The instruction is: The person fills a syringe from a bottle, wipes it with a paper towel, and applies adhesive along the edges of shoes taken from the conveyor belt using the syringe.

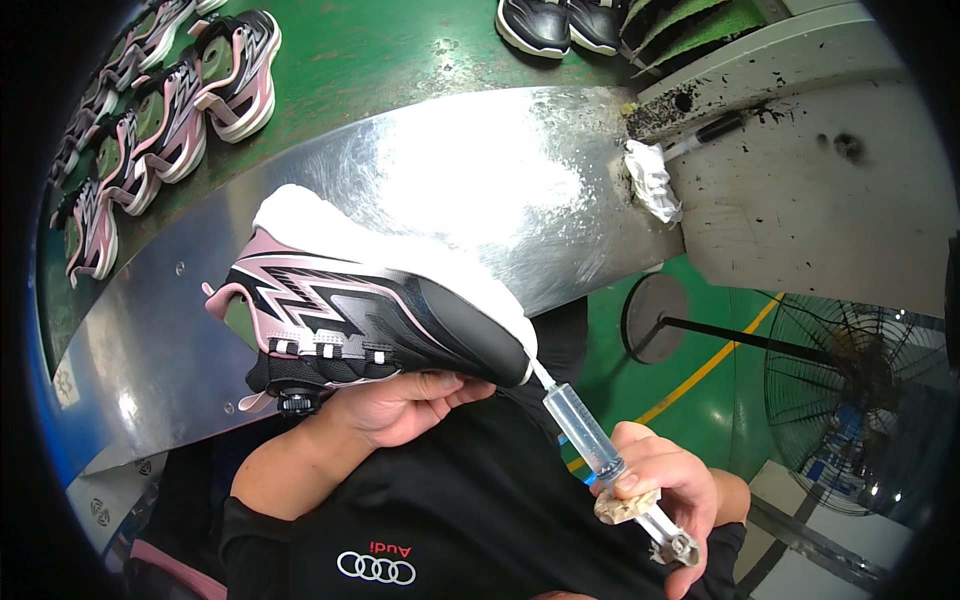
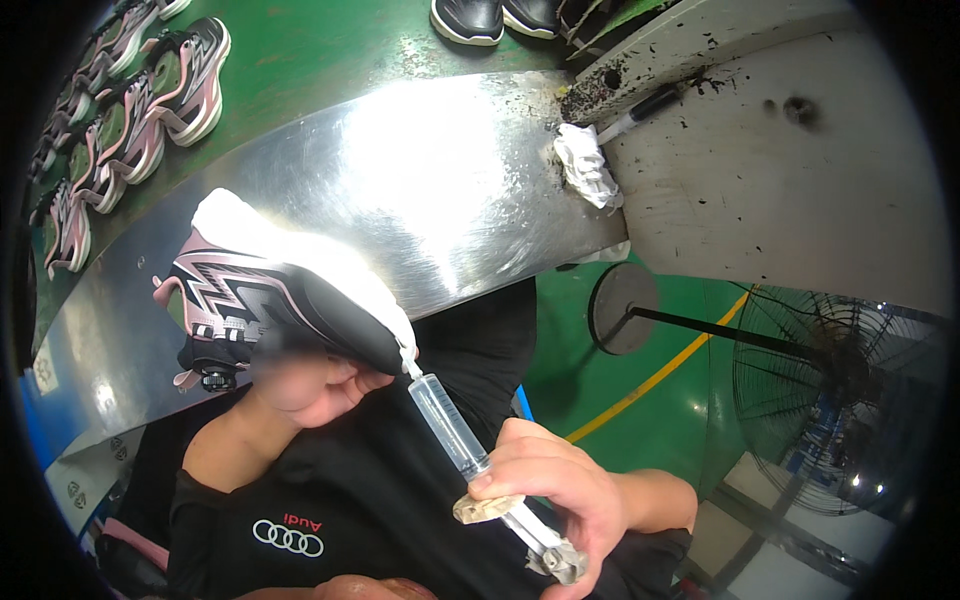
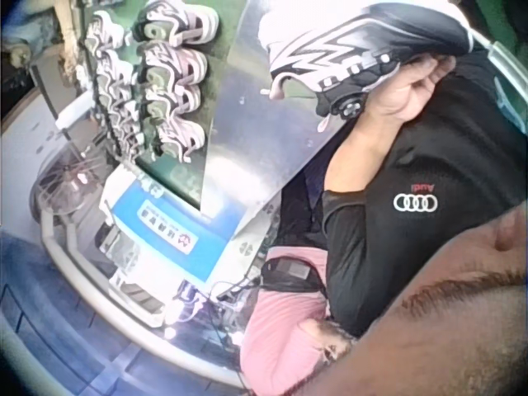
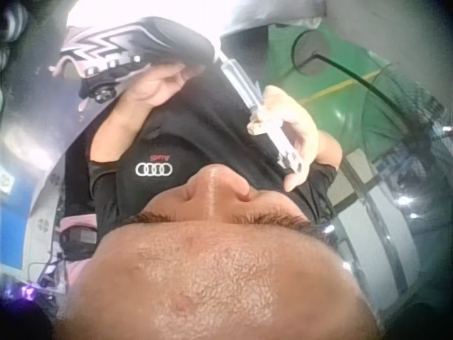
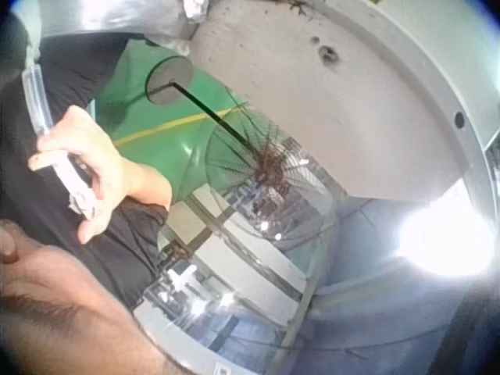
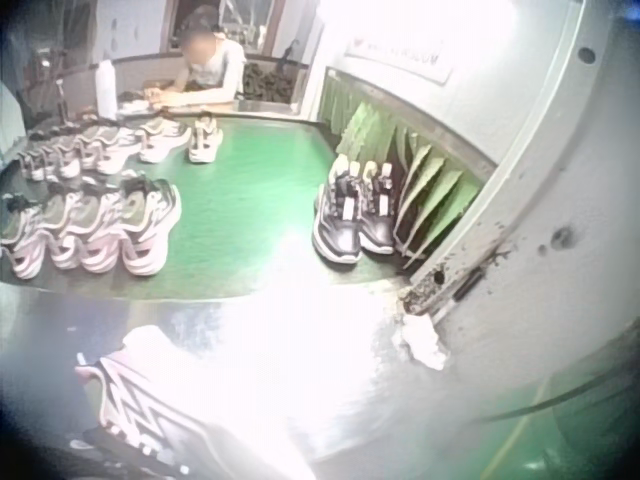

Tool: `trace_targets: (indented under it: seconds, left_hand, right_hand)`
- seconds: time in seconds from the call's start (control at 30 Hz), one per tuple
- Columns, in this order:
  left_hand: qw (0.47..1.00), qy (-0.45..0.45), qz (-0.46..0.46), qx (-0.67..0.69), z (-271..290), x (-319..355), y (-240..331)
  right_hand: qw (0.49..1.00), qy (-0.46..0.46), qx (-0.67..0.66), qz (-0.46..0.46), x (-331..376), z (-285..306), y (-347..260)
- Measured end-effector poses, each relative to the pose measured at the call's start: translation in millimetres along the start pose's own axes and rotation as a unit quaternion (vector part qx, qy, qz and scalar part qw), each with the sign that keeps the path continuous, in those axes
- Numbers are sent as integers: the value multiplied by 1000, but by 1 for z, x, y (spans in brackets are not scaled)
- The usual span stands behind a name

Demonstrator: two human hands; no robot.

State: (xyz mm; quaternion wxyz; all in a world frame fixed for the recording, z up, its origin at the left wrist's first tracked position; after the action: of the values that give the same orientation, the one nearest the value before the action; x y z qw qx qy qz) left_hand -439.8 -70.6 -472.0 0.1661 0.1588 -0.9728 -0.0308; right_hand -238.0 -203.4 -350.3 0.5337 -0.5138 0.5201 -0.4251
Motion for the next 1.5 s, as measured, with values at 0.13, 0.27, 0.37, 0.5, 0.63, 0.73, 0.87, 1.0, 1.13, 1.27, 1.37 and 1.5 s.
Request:
trace_targets:
  seconds: [0.13, 0.27, 0.37, 0.5, 0.63, 0.73, 0.87, 1.0, 1.13, 1.27, 1.37, 1.5]
  left_hand:
    - [999, 0, -7, 39, 3, -7, -1]
    - [999, 27, -30, 28, -6, -15, 0]
    - [998, 17, -25, 53, -7, -21, 1]
    - [999, 4, -18, 51, -5, -23, 1]
    - [998, 11, -5, 59, -6, -24, 1]
    - [999, -14, -31, 25, -7, -24, 0]
    - [998, -33, -40, 27, -12, -25, 3]
    - [998, -37, -35, 37, -13, -26, 3]
    - [998, -39, -34, 46, -13, -28, 3]
    - [997, -45, -35, 55, -16, -27, 6]
    - [996, -48, -35, 63, -16, -27, 8]
    - [996, -42, -37, 63, -15, -24, 8]
  right_hand:
    - [997, -16, 60, 38, -6, -1, 1]
    - [990, -15, 118, 73, -4, -5, 7]
    - [987, 0, 143, 68, -3, -11, 13]
    - [976, 6, 195, 98, -5, -16, 19]
    - [955, 43, 258, 139, -6, -25, 26]
    - [928, 38, 333, 160, -7, -28, 28]
    - [908, 48, 370, 191, -8, -32, 38]
    - [899, 47, 387, 200, -6, -34, 46]
    - [894, 46, 395, 205, -8, -33, 50]
    - [888, 41, 405, 213, -6, -35, 53]
    - [883, 37, 418, 212, -7, -36, 55]
    - [891, 41, 403, 204, -8, -39, 54]
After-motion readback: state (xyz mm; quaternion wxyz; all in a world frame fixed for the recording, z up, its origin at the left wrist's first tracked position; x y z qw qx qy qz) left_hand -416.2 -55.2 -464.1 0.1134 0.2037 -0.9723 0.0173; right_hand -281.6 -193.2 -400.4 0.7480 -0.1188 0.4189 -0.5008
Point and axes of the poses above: each hand's wrist, its own x-axis away from the middle knuckle, its own z-axis out of the back of the hand, y = z × x, the point moved 1 cm from there along -x, towards the middle knuckle, and after that the axes turned 6 degrees about y, right-handed, at the moved point
